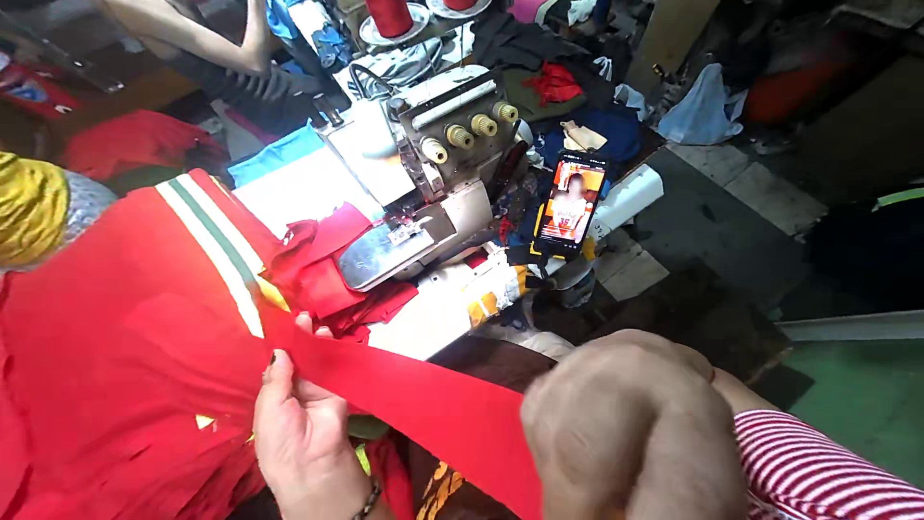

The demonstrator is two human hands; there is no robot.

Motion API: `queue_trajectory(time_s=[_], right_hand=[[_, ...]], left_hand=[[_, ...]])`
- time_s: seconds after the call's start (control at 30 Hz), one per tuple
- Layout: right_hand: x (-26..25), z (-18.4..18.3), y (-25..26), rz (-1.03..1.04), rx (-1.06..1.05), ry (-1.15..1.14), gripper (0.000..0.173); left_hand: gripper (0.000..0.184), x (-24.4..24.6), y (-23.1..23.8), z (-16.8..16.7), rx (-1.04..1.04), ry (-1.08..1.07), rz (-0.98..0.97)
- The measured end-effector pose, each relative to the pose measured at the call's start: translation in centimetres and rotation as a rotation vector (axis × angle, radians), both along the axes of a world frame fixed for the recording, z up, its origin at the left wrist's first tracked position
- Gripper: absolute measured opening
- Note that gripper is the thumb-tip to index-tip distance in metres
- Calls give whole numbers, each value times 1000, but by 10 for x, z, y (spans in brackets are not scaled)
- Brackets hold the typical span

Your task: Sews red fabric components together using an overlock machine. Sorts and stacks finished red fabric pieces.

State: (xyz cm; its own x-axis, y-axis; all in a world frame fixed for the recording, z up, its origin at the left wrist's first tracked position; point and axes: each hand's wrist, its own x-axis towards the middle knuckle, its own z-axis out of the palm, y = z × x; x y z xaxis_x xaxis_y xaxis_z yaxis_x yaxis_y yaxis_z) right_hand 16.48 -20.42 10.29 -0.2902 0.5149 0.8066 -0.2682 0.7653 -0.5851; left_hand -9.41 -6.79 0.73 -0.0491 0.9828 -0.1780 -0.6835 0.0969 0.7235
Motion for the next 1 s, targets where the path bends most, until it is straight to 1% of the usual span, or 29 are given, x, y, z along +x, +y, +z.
queue_trajectory(time_s=[0.07, 0.13, 0.2, 0.27, 0.33, 0.4, 0.47, 0.5, 0.6, 0.67, 0.7, 0.77, 0.8, 0.83, 0.9, 1.0], right_hand=[[13, 0, -5, 127, -60, -71, 11], [21, -4, -5, 226, -80, -177, 11], [22, -12, -2, 286, -63, -250, 13], [19, -18, 1, 307, -71, -283, 17], [16, -24, 5, 301, -90, -295, 18], [13, -28, 8, 277, -89, -304, 17], [11, -28, 10, 259, -73, -317, 15], [12, -27, 8, 259, -67, -326, 15], [18, -22, 1, 299, -81, -307, 16], [20, -21, 1, 341, -106, -273, 21], [19, -21, 3, 316, -103, -272, 18], [11, -26, 9, 202, -88, -312, 10], [4, -30, 14, 121, -73, -362, 8], [-3, -34, 20, 47, -59, -421, 9], [-15, -46, 31, -38, -37, -519, 19], [-26, -59, 40, -75, -35, -573, 20]], left_hand=[[25, 0, 7, 2, 14, 121, 141], [25, -3, 12, 3, 67, 259, 236], [21, -2, 16, 3, 90, 372, 324], [19, 4, 17, 3, 91, 432, 370], [16, 15, 17, -1, 69, 457, 382], [13, 24, 15, -7, 84, 434, 339], [22, 26, 17, -13, 114, 408, 269], [24, 25, 19, -16, 109, 400, 271], [19, 20, 22, -17, 89, 432, 341], [12, 23, 19, -10, 50, 476, 398], [10, 25, 17, -8, 47, 495, 402], [7, 33, 12, -8, 86, 517, 371], [6, 38, 9, -8, 109, 521, 332], [7, 44, 5, -10, 137, 520, 279], [9, 56, -4, -12, 181, 521, 176], [12, 74, -16, -14, 202, 468, 35]])
